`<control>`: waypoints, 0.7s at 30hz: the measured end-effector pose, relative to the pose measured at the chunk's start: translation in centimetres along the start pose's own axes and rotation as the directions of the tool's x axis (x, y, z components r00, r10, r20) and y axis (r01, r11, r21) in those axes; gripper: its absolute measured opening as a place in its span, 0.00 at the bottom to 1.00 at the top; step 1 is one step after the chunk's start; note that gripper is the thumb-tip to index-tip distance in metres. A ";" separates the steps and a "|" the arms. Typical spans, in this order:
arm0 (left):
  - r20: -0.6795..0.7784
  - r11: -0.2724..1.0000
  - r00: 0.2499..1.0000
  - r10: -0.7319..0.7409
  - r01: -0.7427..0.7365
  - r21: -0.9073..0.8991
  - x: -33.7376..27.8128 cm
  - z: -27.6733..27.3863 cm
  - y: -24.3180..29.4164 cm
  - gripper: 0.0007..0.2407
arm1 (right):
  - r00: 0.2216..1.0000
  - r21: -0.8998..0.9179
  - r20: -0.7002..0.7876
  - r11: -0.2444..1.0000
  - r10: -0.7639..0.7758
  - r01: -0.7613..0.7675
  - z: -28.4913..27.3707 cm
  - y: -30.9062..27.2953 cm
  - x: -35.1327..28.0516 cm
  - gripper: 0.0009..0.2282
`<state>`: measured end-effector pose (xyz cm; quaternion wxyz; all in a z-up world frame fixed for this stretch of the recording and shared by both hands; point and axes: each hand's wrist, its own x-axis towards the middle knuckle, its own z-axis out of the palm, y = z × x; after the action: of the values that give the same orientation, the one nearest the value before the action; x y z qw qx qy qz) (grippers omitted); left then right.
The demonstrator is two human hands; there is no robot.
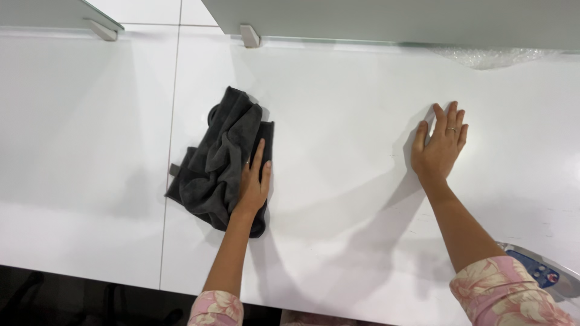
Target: The person wipes a white desk surface and glass partitions using a cloth and spray bottle, then moves several office chairs.
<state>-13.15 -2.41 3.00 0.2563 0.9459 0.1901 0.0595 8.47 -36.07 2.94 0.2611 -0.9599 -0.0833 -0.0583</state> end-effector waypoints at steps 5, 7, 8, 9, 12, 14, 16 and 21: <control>0.284 0.912 0.870 -0.403 0.406 0.048 -4.5 1.4 4.4 0.25 | 1.000 0.006 0.005 1.000 -0.003 0.003 0.1 0.1 -0.2 0.19; 0.233 0.955 0.927 -0.296 0.287 0.071 -6.2 2.9 7.3 0.25 | 1.000 0.003 0.002 1.000 -0.003 0.003 0.1 0.1 0.0 0.19; 0.181 0.968 0.951 -0.252 0.247 0.050 -6.6 3.9 8.7 0.25 | 1.000 0.005 0.003 1.000 -0.003 0.003 0.0 0.2 -0.1 0.19; 0.126 0.977 0.969 -0.213 0.210 0.033 -7.1 5.0 10.1 0.25 | 1.000 0.009 0.007 1.000 -0.005 0.005 0.1 0.2 -0.2 0.19; 0.015 0.992 1.000 -0.008 0.006 0.122 -8.0 8.1 14.7 0.25 | 1.000 -0.013 0.007 1.000 -0.016 0.016 0.4 0.4 -0.2 0.19; 0.022 0.986 0.999 0.038 -0.041 0.164 -8.4 9.6 17.1 0.24 | 1.000 -0.018 0.014 1.000 -0.023 0.023 0.7 0.7 -0.2 0.19; 0.023 0.995 0.998 0.054 -0.055 0.084 -8.6 10.4 18.5 0.24 | 0.999 0.040 -0.017 0.998 -0.049 0.050 0.6 1.2 -0.6 0.20; -0.017 0.993 0.995 0.097 -0.096 0.065 -8.6 10.6 18.9 0.23 | 0.993 0.250 -0.106 0.965 -0.054 0.079 0.4 1.6 -5.9 0.25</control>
<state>-12.62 -25.74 3.30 0.2205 0.9611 0.1484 0.0752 3.07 -37.97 0.89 0.3834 -0.9112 -0.1092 -0.1033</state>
